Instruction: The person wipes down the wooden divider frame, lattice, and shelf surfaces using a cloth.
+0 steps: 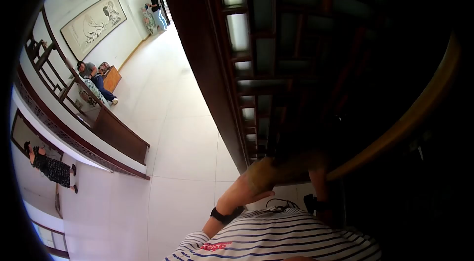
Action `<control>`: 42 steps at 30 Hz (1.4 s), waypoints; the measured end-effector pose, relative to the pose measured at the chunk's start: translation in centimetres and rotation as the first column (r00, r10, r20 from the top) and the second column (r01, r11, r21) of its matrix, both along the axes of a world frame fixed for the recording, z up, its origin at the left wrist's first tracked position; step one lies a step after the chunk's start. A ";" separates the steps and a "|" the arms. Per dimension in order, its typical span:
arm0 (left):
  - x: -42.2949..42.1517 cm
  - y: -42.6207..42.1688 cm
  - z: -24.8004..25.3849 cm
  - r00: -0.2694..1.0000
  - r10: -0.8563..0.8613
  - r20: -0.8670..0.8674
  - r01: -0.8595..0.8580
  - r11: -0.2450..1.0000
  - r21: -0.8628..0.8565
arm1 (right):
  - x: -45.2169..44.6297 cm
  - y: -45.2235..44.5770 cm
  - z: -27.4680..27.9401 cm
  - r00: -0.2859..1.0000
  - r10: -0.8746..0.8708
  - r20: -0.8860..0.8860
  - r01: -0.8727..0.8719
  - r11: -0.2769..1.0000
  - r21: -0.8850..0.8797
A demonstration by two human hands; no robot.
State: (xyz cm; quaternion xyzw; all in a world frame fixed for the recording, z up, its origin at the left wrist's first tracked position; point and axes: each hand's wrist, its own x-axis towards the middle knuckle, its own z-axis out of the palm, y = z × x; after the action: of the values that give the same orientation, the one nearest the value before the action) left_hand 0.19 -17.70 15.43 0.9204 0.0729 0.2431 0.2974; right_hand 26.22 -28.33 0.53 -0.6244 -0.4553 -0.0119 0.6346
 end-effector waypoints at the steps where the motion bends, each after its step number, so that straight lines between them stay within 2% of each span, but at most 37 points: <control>1: -0.3 -0.2 0.5 1.000 0.000 -0.002 0.000 1.000 -0.017 | -0.6 0.1 0.3 0.971 0.098 -0.218 -0.082 0.993 0.079; 2: -0.4 -0.1 1.0 0.999 -0.010 0.042 0.008 0.999 0.039 | -1.2 0.2 0.7 0.887 0.191 -0.420 -0.121 0.975 0.188; 4: -1.0 0.0 1.7 1.000 0.011 0.019 -0.011 1.000 -0.012 | -2.2 -0.4 2.6 0.978 -0.072 -0.196 0.062 0.996 -0.059; 5: -1.1 0.4 2.0 0.999 0.035 0.000 -0.035 0.998 -0.051 | -3.0 -0.2 5.5 0.978 -0.084 -0.193 0.073 0.995 -0.061; 6: -1.3 0.9 2.2 1.000 0.021 0.003 -0.020 0.998 -0.057 | -3.8 -0.1 8.9 0.882 -0.098 -0.461 -0.019 0.970 -0.242; 8: -1.8 1.5 1.8 0.999 0.010 0.047 -0.010 1.000 0.003 | -3.6 -0.4 7.1 0.702 -0.184 -0.688 -0.139 0.912 -0.386; 10: -1.9 1.4 2.6 0.997 -0.036 0.072 0.038 0.999 -0.022 | -0.4 0.3 -2.2 0.801 0.090 -0.592 -0.250 0.949 -0.193; 11: -1.9 1.4 3.0 0.994 -0.059 0.096 0.064 0.997 -0.045 | -0.3 0.3 -3.8 0.801 0.196 -0.565 -0.297 0.950 -0.091; 15: -1.4 0.8 3.3 0.990 -0.139 -0.016 0.135 0.977 -0.165 | -3.2 -1.0 0.3 0.683 0.367 -0.632 -0.354 0.923 0.153; 17: -1.3 0.6 3.0 0.985 -0.158 0.067 0.159 0.987 0.000 | -4.0 -1.7 2.3 0.636 0.420 -0.647 -0.352 0.905 0.240; 21: -2.0 2.2 3.6 0.982 -0.174 0.070 0.176 0.984 -0.018 | -5.1 -2.8 5.4 0.573 0.540 -0.617 -0.345 0.841 0.416; 23: -2.7 3.6 3.4 0.951 -0.223 0.216 0.203 0.973 0.111 | -5.1 -3.4 6.7 0.553 0.594 -0.584 -0.341 0.801 0.492; 27: -3.5 6.0 1.9 0.877 -0.253 0.408 0.259 0.965 0.043 | -5.1 -4.0 9.2 0.528 0.690 -0.496 -0.350 0.708 0.613; 29: -3.6 6.8 1.6 0.886 -0.215 0.411 0.231 0.973 0.011 | -4.6 -4.2 10.6 0.520 0.730 -0.444 -0.355 0.657 0.665; 31: -3.4 7.6 2.5 0.895 -0.225 0.385 0.187 0.973 0.134 | -2.7 -4.5 11.2 0.520 0.766 -0.377 -0.360 0.597 0.717; 34: -3.8 8.3 5.2 0.900 -0.184 0.396 0.112 0.974 0.197 | 2.6 -5.9 9.7 0.514 0.826 -0.233 -0.399 0.471 0.787; 35: -3.9 8.5 6.2 0.903 -0.173 0.394 0.086 0.970 0.229 | 3.8 -6.0 9.1 0.502 0.855 -0.126 -0.433 0.375 0.820; 36: -4.0 8.2 7.3 0.918 -0.136 0.373 0.031 0.961 0.273 | 4.1 -5.8 9.4 0.495 0.858 -0.137 -0.426 0.378 0.822; 37: -4.1 8.2 7.6 0.934 -0.076 0.348 -0.013 0.969 0.246 | 4.1 -5.6 10.1 0.475 0.877 -0.067 -0.487 0.326 0.811; 39: -2.7 8.2 9.3 0.902 -0.046 0.429 -0.146 0.903 0.405 | 4.2 -5.7 11.8 0.524 0.846 -0.100 -0.501 0.401 0.767; 40: -1.9 7.9 9.6 0.901 0.066 0.430 -0.269 0.861 0.431 | 3.8 -5.5 13.9 0.587 0.802 -0.111 -0.510 0.472 0.719; 41: -0.8 7.8 10.8 0.883 0.085 0.461 -0.316 0.833 0.453 | 2.5 -4.4 17.1 0.679 0.726 -0.109 -0.520 0.580 0.627; 42: 0.2 7.6 11.7 0.865 0.133 0.484 -0.385 0.795 0.468 | 0.8 -3.2 21.2 0.816 0.575 -0.054 -0.491 0.740 0.460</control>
State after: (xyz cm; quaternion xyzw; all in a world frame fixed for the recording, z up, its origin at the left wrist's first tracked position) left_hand 0.43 -10.15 27.09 0.8706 0.0616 0.4881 -0.0085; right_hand 27.05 -31.57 21.71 -0.3113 -0.5378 0.1324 0.7722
